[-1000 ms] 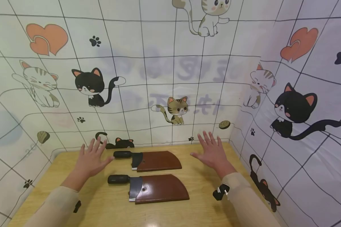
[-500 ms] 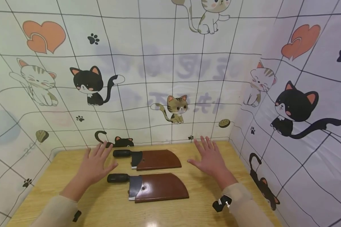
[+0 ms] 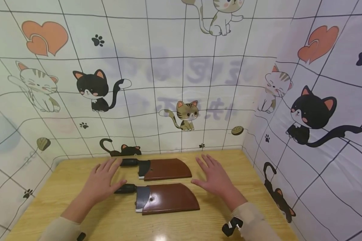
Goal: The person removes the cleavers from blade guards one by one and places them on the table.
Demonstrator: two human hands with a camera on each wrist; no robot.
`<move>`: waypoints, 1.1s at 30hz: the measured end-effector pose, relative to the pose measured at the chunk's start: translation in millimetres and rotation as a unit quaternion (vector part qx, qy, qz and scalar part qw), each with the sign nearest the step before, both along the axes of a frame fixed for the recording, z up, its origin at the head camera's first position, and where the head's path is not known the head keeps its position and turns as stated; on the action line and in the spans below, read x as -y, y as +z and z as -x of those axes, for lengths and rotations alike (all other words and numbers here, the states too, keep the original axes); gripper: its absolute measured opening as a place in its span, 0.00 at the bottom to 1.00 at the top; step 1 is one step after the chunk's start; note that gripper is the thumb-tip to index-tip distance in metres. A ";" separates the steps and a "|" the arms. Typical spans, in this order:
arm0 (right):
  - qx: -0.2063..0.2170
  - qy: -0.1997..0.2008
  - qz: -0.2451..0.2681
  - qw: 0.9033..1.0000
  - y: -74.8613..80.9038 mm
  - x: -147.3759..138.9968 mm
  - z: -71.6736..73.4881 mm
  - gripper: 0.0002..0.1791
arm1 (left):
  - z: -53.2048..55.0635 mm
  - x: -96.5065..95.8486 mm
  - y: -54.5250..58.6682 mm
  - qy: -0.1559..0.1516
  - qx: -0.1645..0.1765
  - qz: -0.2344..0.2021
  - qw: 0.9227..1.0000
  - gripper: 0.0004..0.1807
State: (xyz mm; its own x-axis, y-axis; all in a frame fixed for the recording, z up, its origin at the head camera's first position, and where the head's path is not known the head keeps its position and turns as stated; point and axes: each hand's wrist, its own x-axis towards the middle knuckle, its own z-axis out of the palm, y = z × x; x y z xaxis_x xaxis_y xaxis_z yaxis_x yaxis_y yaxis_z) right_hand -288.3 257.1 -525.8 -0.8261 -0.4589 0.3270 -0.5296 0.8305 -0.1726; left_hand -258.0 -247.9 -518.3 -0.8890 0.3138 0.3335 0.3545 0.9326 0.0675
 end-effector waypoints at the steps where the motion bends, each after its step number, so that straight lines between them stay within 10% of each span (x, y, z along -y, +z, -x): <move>1: 0.006 0.004 0.007 1.000 -0.3 2.0 -1.7 0.56 | -1.0 -0.6 -1.5 -0.002 0.002 -0.002 1.000 0.51; 33: 0.099 0.151 0.022 0.983 -30.7 85.9 -31.3 0.51 | 3.6 -16.5 -26.4 -0.132 0.135 -0.098 0.977 0.20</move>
State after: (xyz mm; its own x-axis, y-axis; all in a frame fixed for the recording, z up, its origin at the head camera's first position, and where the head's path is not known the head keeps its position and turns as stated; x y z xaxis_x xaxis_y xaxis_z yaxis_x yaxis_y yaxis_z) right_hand -257.0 171.2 -556.5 -0.7034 -0.6824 0.1990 -0.7039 0.6297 -0.3286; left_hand -261.5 -231.4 -544.7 -0.8492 0.4981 0.1755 0.5263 0.7703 0.3601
